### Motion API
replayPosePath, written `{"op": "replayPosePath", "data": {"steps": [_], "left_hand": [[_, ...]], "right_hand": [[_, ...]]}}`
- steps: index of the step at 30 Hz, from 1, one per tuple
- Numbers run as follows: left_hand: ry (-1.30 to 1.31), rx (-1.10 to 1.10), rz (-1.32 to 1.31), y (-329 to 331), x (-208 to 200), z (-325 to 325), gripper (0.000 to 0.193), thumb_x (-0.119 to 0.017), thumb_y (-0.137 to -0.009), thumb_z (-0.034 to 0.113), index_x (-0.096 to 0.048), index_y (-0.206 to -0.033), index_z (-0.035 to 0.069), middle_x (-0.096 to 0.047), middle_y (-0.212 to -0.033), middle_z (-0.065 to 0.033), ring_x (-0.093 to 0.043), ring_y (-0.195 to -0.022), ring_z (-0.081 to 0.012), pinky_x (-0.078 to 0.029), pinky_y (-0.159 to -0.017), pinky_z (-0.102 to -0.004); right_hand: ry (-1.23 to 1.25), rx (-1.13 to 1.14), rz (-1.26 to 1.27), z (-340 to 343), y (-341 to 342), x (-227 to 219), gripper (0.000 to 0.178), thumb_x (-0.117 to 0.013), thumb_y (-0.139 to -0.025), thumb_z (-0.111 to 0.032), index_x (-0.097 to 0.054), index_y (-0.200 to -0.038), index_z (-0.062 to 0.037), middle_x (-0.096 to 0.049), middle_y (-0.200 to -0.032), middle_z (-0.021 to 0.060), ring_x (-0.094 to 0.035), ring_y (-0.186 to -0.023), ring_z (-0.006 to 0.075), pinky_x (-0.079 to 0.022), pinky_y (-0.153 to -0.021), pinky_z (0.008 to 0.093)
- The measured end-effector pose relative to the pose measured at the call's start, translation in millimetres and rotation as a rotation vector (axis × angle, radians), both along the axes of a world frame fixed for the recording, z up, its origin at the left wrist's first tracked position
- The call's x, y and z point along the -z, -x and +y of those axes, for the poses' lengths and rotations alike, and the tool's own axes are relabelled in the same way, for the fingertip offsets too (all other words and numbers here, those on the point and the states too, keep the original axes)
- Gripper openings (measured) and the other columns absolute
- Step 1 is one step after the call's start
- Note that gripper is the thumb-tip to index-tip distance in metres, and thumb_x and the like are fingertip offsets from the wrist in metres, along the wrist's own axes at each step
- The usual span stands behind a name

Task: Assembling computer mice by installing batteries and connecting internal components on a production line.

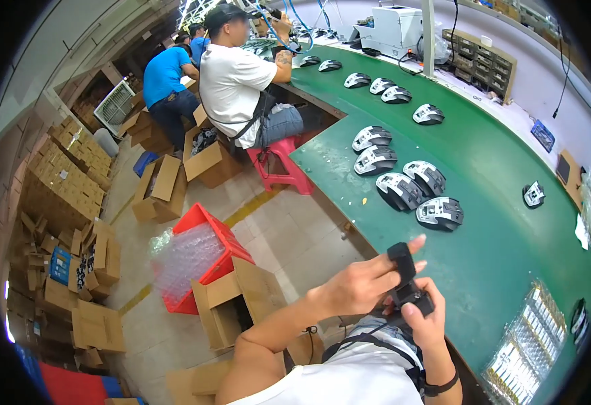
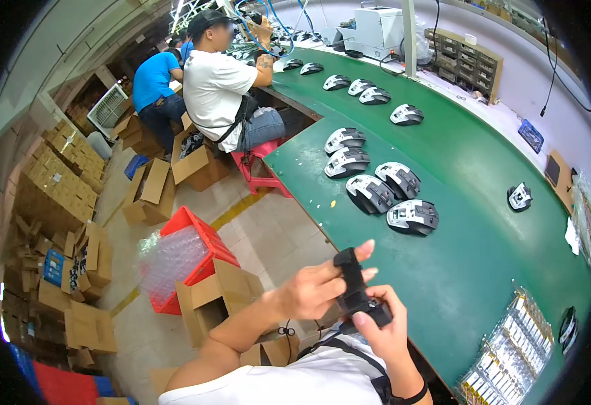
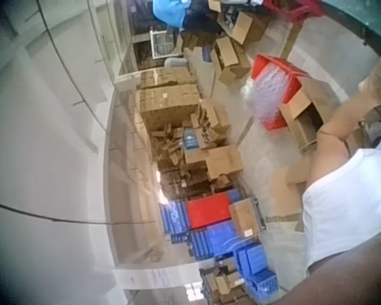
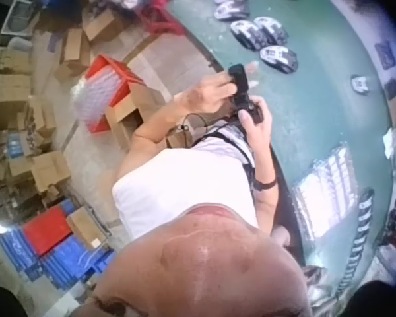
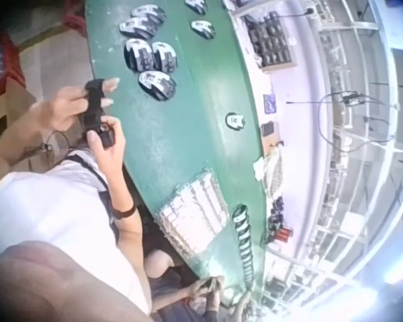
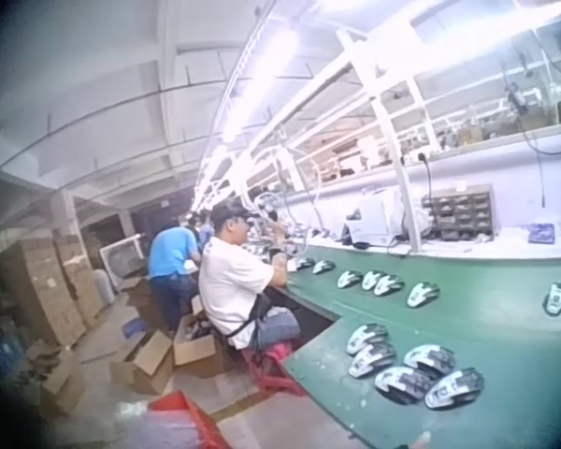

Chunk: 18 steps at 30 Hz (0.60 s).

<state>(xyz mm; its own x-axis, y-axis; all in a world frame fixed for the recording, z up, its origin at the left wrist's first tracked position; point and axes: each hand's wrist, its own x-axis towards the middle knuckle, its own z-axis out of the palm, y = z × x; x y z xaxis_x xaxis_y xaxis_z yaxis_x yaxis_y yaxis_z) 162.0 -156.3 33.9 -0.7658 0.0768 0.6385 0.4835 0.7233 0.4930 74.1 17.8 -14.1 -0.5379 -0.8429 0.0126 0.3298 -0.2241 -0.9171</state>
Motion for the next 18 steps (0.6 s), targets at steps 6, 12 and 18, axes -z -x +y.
{"op": "replayPosePath", "data": {"steps": [6, 12, 18], "left_hand": [[-0.834, 0.025, -0.071, 6.4, -1.1, 11.2, 0.069, -0.06, -0.093, 0.024, -0.026, -0.146, -0.003, -0.03, -0.152, -0.0201, -0.051, -0.126, -0.0292, -0.046, -0.097, -0.0348], [-0.964, 0.263, -0.126, 22.5, -15.8, 20.3, 0.101, -0.065, -0.088, 0.042, 0.005, -0.153, 0.007, 0.007, -0.159, -0.0181, -0.016, -0.144, -0.0359, -0.024, -0.112, -0.0476], [-1.018, -0.245, 0.259, 69.4, -34.0, 12.9, 0.07, -0.054, -0.095, 0.041, -0.024, -0.145, 0.002, -0.032, -0.146, -0.0222, -0.043, -0.128, -0.0358, -0.042, -0.099, -0.0446]], "right_hand": [[-0.1, -0.072, 0.28, -15.6, -13.5, -14.9, 0.039, -0.08, -0.073, -0.017, -0.052, -0.096, -0.0018, -0.06, -0.083, 0.0032, -0.052, -0.068, 0.0083, -0.043, -0.063, 0.0233], [-0.049, -0.005, 0.257, -3.6, -13.4, -32.7, 0.038, -0.078, -0.076, -0.014, -0.049, -0.097, -0.0017, -0.069, -0.08, 0.0071, -0.061, -0.073, 0.0092, -0.048, -0.067, 0.0241], [-0.335, -0.273, 0.655, -8.6, -32.5, -26.9, 0.042, -0.08, -0.074, -0.023, -0.055, -0.096, 0.0025, -0.064, -0.077, 0.0154, -0.065, -0.072, 0.0194, -0.05, -0.068, 0.0297]]}}
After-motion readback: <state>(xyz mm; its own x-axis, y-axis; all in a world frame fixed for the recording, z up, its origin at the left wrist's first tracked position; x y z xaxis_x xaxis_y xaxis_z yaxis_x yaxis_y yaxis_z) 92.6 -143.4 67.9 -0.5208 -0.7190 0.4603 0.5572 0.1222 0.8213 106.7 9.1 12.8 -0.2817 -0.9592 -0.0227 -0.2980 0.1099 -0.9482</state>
